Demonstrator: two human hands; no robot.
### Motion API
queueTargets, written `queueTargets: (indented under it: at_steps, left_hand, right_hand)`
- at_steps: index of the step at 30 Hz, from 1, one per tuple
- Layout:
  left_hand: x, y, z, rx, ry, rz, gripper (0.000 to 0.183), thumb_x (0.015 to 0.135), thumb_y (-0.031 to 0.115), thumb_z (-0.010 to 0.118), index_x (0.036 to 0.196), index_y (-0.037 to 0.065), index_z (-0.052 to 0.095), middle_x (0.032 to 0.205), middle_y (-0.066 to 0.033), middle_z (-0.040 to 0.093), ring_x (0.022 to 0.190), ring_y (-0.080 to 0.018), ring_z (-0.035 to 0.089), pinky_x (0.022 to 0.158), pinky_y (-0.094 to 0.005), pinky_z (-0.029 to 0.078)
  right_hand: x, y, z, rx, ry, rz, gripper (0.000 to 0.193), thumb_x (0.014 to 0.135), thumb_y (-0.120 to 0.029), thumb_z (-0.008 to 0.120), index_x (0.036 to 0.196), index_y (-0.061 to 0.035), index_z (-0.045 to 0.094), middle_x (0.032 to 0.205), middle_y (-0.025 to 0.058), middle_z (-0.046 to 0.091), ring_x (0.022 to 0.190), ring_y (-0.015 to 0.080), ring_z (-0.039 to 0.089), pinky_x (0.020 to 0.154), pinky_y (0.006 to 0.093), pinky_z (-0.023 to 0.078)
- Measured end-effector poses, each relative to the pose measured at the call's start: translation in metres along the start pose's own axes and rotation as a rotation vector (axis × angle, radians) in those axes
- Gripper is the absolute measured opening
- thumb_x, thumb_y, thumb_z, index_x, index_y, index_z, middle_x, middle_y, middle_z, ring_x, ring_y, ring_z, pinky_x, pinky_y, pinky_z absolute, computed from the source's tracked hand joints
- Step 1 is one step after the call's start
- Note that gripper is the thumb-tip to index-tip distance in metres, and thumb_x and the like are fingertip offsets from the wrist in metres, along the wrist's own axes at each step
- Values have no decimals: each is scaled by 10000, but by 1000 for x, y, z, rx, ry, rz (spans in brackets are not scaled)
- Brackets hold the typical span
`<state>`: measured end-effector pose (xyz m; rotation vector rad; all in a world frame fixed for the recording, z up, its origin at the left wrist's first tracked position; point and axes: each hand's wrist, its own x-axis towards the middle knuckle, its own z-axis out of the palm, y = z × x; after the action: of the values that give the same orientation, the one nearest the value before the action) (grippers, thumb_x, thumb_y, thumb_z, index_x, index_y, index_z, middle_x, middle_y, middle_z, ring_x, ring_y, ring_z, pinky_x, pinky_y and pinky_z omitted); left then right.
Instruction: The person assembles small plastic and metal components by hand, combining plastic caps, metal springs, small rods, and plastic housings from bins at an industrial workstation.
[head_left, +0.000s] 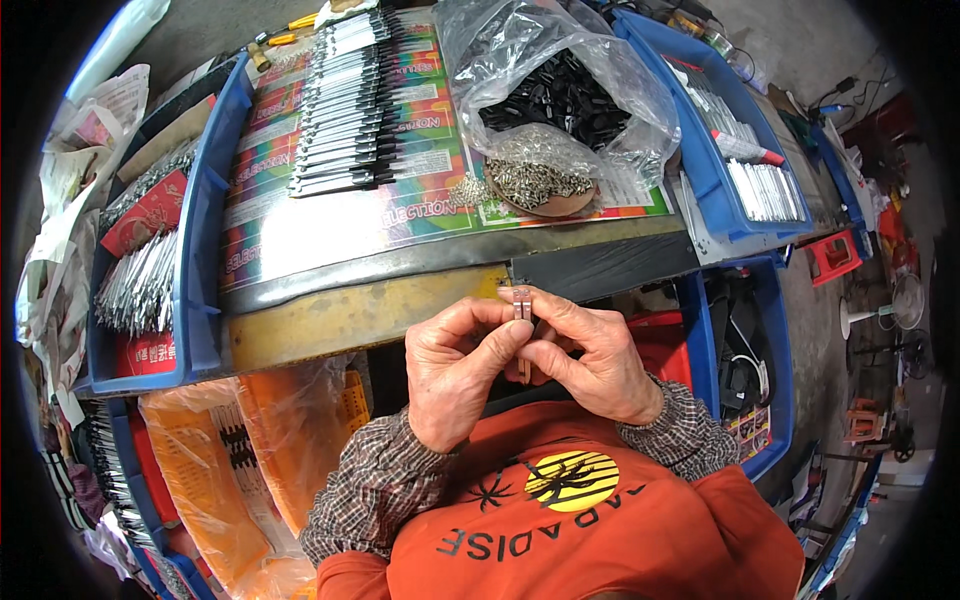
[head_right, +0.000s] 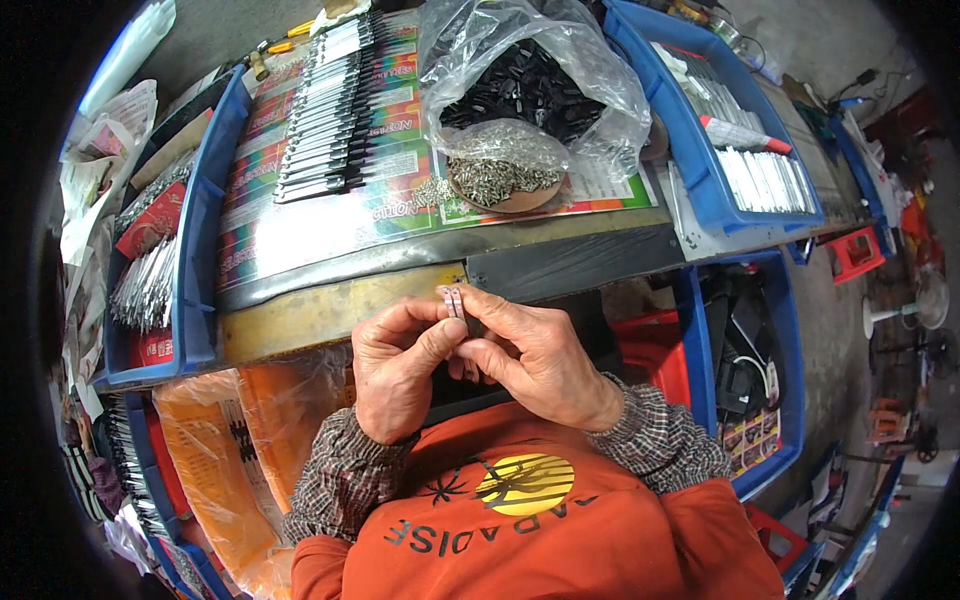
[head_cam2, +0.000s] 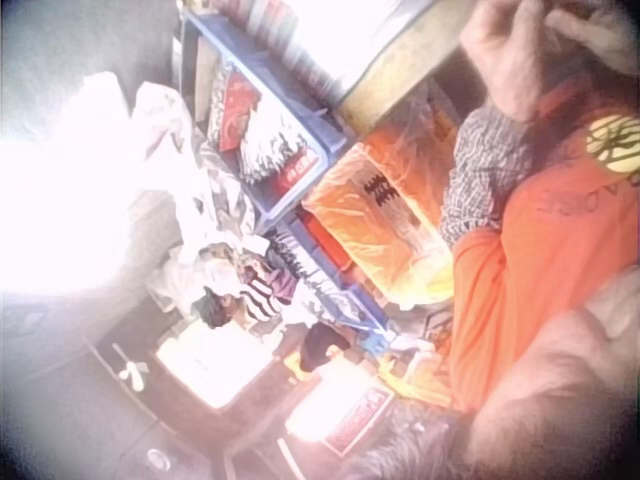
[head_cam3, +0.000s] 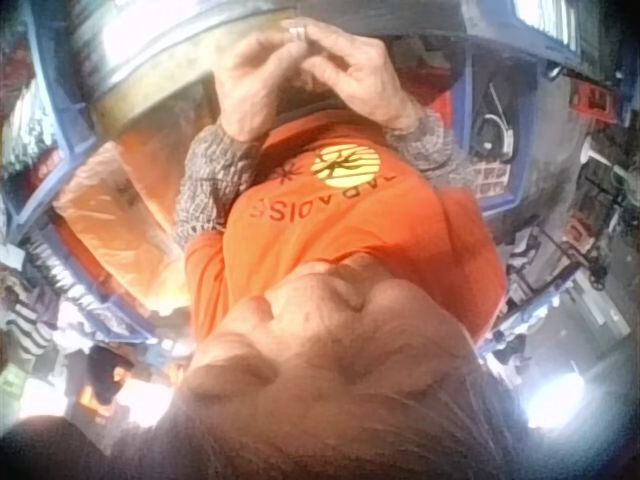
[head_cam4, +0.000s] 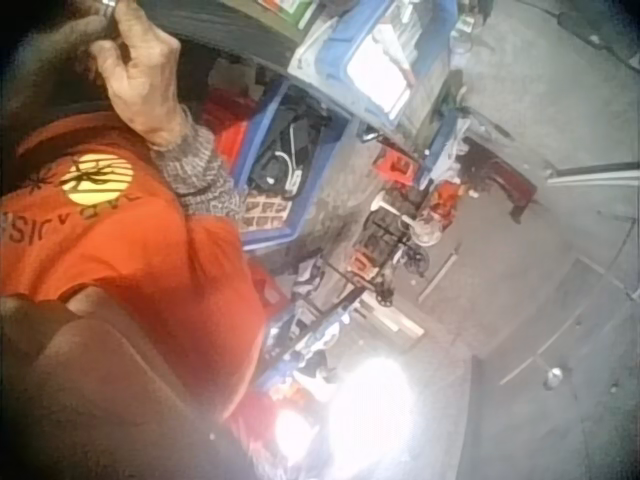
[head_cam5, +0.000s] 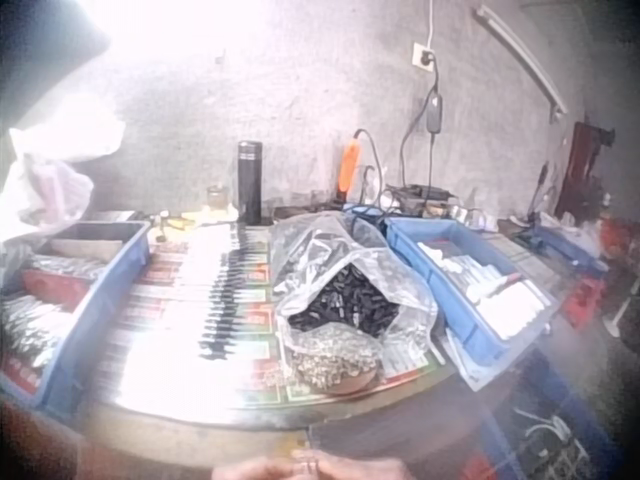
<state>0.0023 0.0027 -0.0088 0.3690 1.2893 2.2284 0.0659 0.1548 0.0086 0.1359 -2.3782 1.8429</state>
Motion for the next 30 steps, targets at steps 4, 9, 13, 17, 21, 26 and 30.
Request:
queueTargets:
  at_steps: [4, 9, 13, 17, 21, 26, 30]
  left_hand:
    - [-1, 9, -1, 32, -84, -43, 80, 895, 19, 646, 936, -49, 654, 753, -56, 644, 613, -85, 574, 545, -219, 487]
    - [-1, 16, -10, 83, -282, -172, 54, 885, -3, 645, 911, -50, 656, 721, -40, 626, 592, -67, 541, 519, -217, 459]
    - [2, 23, -9, 126, -337, -237, 79, 879, 17, 663, 914, -53, 654, 740, -31, 639, 595, -51, 538, 517, -210, 456]
    - [7, 16, -6, 338, -291, -105, 96, 851, 16, 689, 924, -36, 657, 768, -48, 664, 604, -78, 582, 535, -237, 479]
    - [8, 9, 10, 659, -95, 400, 142, 823, -1, 704, 950, -9, 643, 816, -78, 662, 673, -140, 638, 594, -253, 502]
    - [11, 7, 14, 850, 23, 535, 160, 794, -32, 710, 933, -4, 635, 757, -69, 617, 629, -115, 587, 565, -240, 459]
    - [13, 9, 10, 895, 9, 572, 172, 778, -36, 712, 928, 5, 639, 736, -72, 605, 591, -135, 564, 543, -256, 437]
  right_hand:
    - [5, -7, -19, -69, -50, -49, 443, 885, -29, 644, 1311, 6, 529, 832, 51, 633, 638, 75, 585, 585, 227, 494]
    - [15, -14, -35, -70, -102, -124, 223, 883, -67, 661, 1090, 15, 647, 851, 65, 638, 606, 93, 592, 544, 230, 474]
    - [15, -12, -39, 150, -231, -68, 113, 893, -60, 645, 966, 26, 642, 856, 70, 631, 620, 104, 612, 543, 228, 484]
    - [16, -8, -39, 179, -147, -73, 100, 901, -43, 636, 969, 30, 626, 878, 68, 622, 647, 101, 625, 560, 218, 501]
    - [18, 0, -30, 197, 6, -124, 111, 898, -13, 635, 994, 38, 613, 907, 59, 615, 678, 94, 630, 586, 209, 517]
    - [18, 5, -24, 238, 89, -106, 119, 896, -9, 637, 1002, 39, 609, 886, 49, 620, 700, 93, 635, 591, 213, 529]
    - [26, -6, -38, 67, -11, -79, 122, 879, -24, 657, 977, 39, 622, 871, 52, 621, 696, 87, 626, 587, 217, 522]
